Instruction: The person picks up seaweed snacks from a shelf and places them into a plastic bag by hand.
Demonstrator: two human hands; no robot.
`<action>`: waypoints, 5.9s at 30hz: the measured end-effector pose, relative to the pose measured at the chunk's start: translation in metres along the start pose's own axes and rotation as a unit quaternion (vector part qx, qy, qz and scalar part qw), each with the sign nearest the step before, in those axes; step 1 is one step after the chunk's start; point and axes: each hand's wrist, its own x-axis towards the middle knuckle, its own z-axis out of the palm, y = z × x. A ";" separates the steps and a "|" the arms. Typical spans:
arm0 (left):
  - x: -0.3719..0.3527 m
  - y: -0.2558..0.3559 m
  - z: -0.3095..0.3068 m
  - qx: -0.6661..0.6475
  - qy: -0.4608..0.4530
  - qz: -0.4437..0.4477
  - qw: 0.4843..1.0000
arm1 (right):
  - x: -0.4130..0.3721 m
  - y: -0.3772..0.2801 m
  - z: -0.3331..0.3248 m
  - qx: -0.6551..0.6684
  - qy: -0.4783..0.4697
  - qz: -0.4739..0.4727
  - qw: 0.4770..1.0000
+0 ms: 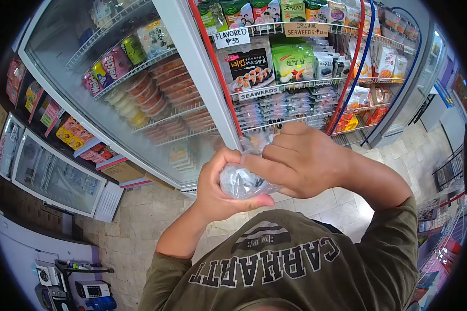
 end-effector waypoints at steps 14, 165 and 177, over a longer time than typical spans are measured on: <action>-0.001 -0.010 0.007 -0.369 0.044 -0.138 0.918 | 0.005 0.002 0.008 0.182 -0.165 0.232 0.941; -0.012 -0.083 -0.002 0.085 0.102 -0.089 0.987 | 0.021 -0.012 0.137 0.608 0.314 0.502 0.530; 0.003 -0.096 -0.020 0.094 0.095 0.024 0.991 | 0.015 -0.011 0.134 0.716 0.253 0.488 0.430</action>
